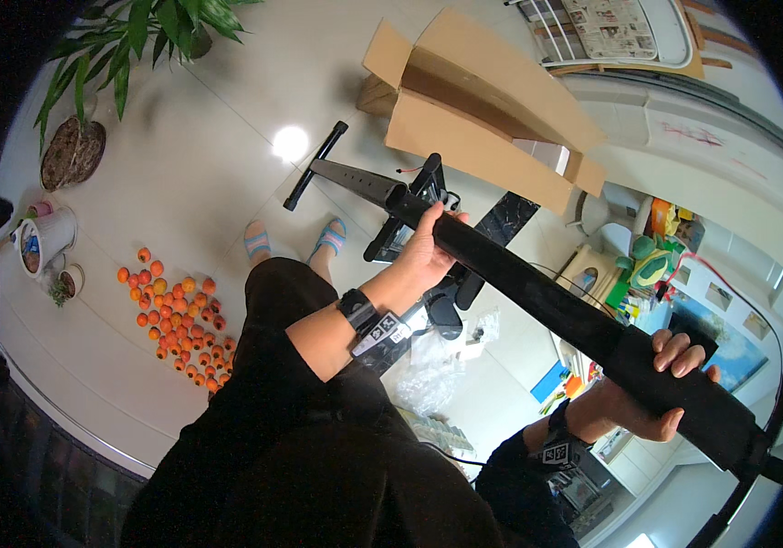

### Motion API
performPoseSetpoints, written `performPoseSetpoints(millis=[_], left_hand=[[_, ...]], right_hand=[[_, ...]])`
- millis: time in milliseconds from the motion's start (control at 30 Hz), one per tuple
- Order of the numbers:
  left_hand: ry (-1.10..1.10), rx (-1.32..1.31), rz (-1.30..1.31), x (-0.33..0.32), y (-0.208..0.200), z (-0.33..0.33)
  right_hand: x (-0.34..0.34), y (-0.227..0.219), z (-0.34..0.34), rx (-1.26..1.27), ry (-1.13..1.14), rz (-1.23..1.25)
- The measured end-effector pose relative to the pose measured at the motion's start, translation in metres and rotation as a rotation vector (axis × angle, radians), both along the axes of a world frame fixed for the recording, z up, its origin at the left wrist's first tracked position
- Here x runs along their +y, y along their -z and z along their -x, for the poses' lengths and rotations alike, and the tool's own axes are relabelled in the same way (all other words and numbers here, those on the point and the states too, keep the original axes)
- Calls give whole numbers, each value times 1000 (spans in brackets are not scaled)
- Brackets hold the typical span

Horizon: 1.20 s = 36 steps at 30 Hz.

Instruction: The person assembles a black metal frame by connecting a long curved bar to a rectangular base. They then open a small plastic bag, remove small hardware pieces, and place them on the floor. The person briefly walks to a nearby table and picks up a white object before returning to the assembly area.

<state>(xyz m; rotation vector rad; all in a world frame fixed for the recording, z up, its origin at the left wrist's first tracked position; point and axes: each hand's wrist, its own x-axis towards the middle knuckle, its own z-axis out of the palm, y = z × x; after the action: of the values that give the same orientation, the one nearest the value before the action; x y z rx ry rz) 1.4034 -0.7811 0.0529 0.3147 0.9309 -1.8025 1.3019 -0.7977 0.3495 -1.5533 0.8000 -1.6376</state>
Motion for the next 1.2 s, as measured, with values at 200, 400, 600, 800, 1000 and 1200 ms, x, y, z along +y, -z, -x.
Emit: performPoseSetpoints(millis=[200, 400, 600, 800, 1000, 1200], left_hand=[[40, -8, -14, -1, 15, -9], [42, -27, 21, -6, 23, -8], [86, -72, 43, -6, 29, -12], [77, -66, 28, -6, 30, -7], [48, -9, 15, -8, 35, -8], [59, 7, -11, -12, 37, -8]], right_hand=[[5, 19, -1, 59, 8, 1], [13, 25, 0, 71, 23, 5], [15, 31, 1, 60, 18, -22], [13, 27, 1, 104, -75, -30], [6, 27, -8, 161, -225, -2], [3, 25, -31, 206, 81, 27]])
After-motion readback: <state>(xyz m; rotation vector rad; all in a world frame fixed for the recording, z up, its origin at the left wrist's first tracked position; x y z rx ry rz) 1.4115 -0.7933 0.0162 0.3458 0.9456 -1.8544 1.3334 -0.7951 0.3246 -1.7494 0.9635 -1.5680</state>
